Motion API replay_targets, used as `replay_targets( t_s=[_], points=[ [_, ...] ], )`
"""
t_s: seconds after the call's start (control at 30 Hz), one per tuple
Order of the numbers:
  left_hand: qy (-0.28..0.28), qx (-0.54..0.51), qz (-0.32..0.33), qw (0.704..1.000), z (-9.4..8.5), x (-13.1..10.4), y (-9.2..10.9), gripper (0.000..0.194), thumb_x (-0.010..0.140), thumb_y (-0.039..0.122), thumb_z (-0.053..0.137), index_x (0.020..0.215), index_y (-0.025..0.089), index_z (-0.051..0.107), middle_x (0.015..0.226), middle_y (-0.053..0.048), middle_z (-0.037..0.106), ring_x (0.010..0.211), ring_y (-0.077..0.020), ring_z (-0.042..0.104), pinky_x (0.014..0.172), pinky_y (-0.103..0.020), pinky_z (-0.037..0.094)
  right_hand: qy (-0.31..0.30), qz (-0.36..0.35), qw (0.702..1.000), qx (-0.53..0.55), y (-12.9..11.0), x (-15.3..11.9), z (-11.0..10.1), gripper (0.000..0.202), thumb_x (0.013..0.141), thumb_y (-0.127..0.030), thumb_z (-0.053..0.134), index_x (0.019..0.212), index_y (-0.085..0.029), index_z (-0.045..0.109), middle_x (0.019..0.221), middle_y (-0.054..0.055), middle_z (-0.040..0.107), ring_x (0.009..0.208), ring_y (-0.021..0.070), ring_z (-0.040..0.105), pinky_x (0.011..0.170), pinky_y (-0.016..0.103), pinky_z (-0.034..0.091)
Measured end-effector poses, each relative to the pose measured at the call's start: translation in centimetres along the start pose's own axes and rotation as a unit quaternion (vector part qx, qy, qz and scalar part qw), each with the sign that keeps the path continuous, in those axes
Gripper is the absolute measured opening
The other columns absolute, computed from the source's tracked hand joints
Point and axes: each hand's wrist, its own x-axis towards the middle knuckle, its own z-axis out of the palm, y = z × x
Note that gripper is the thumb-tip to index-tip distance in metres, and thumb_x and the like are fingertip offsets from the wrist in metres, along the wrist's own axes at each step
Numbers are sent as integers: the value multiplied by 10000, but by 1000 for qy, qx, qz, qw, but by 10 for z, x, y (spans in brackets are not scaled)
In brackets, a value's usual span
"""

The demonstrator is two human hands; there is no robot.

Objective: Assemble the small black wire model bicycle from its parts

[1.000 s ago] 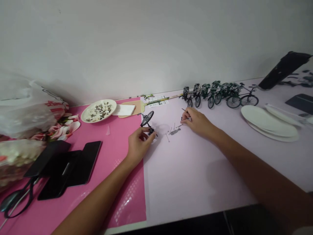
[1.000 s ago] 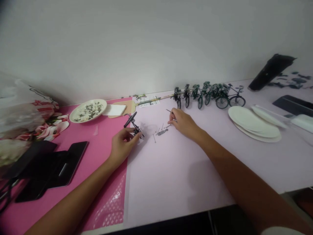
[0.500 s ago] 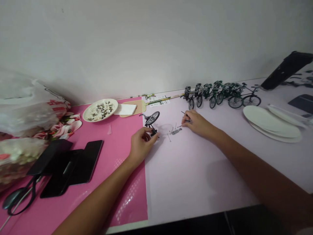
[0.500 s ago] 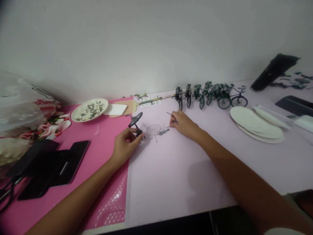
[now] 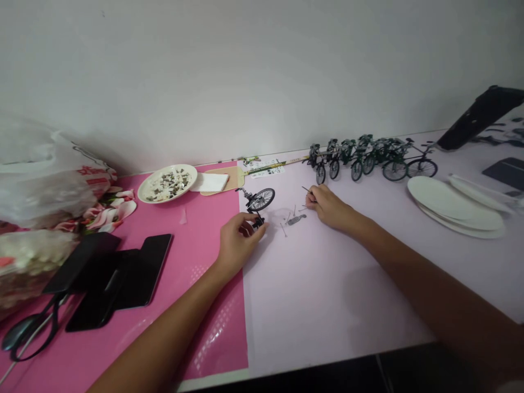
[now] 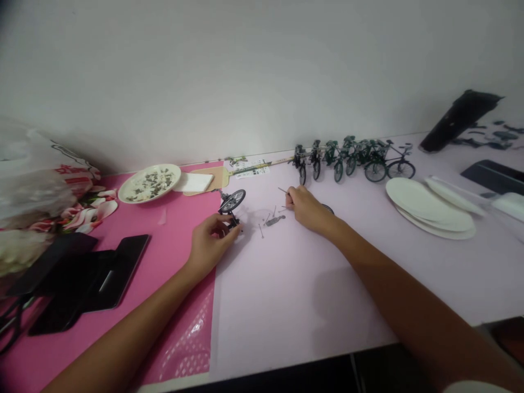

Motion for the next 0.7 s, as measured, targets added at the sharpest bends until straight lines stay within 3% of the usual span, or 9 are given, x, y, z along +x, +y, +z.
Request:
replay_targets(
  t_s=[0.27, 0.5, 0.7],
  points=[
    [-3, -2, 6, 1000, 0, -2, 1, 276, 787, 419, 820, 943, 214, 721, 771, -18, 729, 648, -161, 651, 637, -296, 541, 1, -12, 1000, 6, -9, 1, -5, 217, 931, -254, 585, 805, -256, 409, 982, 58, 568, 927, 246, 607, 836, 406, 510],
    [-7, -3, 7, 1000, 1, -2, 1, 272, 793, 433, 821, 912, 215, 708, 815, -36, 750, 650, -161, 652, 628, -297, 544, -49, -8, 997, 54, -25, -4, -8, 335, 786, -253, 737, 768, -259, 402, 969, 19, 657, 892, 226, 624, 807, 371, 492],
    [-9, -7, 20, 1000, 1, -2, -1, 266, 787, 434, 825, 865, 214, 697, 872, -48, 765, 658, -156, 659, 631, -294, 546, -49, -10, 995, 90, -28, -6, -2, 338, 826, -231, 665, 766, -267, 335, 947, 19, 703, 887, 233, 647, 776, 371, 485]
  ],
)
